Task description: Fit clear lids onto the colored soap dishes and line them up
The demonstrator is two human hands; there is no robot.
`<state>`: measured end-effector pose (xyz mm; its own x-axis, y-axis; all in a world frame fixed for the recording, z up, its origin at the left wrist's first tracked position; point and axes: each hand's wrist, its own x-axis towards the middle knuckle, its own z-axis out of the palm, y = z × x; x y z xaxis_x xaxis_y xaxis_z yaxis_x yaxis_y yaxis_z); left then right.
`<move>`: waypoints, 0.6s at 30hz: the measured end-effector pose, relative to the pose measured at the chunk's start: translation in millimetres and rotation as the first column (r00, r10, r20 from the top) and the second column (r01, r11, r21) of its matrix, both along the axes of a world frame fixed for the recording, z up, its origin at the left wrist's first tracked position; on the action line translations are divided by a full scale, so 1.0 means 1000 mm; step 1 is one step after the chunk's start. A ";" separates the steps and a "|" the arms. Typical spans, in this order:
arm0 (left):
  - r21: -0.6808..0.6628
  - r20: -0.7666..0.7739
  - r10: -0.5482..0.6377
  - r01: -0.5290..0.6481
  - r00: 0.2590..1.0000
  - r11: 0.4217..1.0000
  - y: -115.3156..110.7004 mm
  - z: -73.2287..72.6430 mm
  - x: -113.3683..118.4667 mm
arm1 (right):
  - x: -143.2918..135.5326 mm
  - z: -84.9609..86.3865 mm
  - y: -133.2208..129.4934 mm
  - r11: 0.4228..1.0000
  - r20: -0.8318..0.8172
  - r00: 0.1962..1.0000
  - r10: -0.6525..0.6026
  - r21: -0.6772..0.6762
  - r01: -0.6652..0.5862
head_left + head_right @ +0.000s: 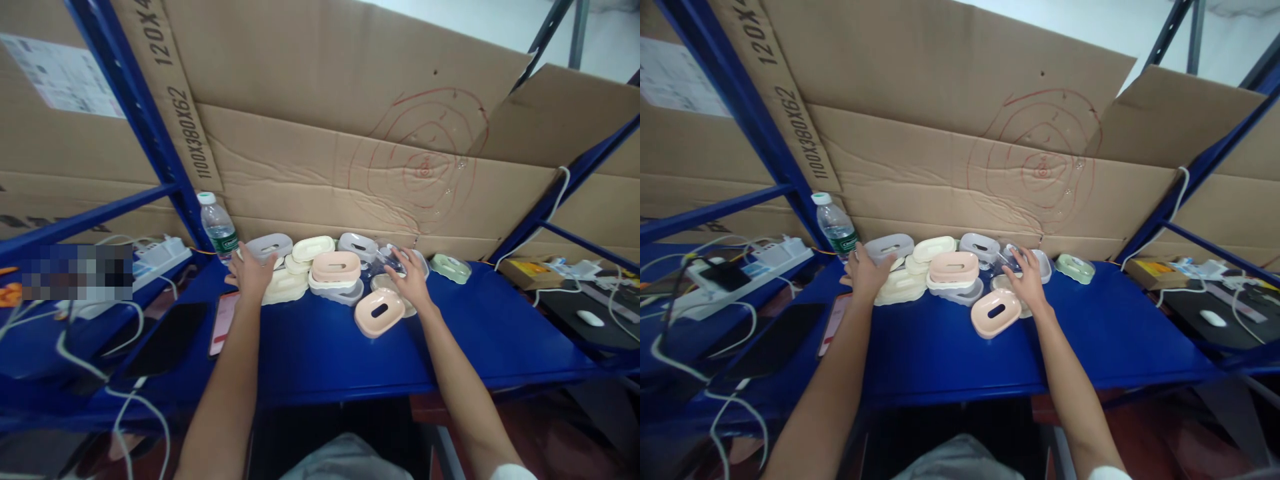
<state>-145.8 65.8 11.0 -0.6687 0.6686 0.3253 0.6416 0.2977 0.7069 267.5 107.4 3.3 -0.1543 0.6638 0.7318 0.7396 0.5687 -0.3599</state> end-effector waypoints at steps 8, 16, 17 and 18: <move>0.119 -0.109 -0.069 0.082 0.992 0.989 -0.004 0.006 0.027 | -0.042 0.034 0.002 0.948 -0.074 0.950 0.305 -0.072 -0.310; 0.259 -0.370 -0.327 0.435 0.870 0.862 -0.013 0.006 0.070 | -0.135 0.053 0.047 0.893 0.194 0.891 0.410 -0.286 -0.348; 0.253 -0.408 -0.369 0.492 0.835 0.833 -0.014 0.004 0.076 | -0.139 0.054 0.049 0.892 0.224 0.889 0.399 -0.320 -0.320; 0.244 -0.439 -0.405 0.540 0.802 0.806 -0.016 0.002 0.082 | -0.140 0.056 0.049 0.892 0.251 0.888 0.386 -0.348 -0.289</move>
<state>-63.6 50.1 13.1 -0.0921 0.6686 0.7379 0.8556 -0.3259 0.4021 127.7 156.2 58.8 -0.5912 0.7051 0.3916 0.6208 0.7078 -0.3371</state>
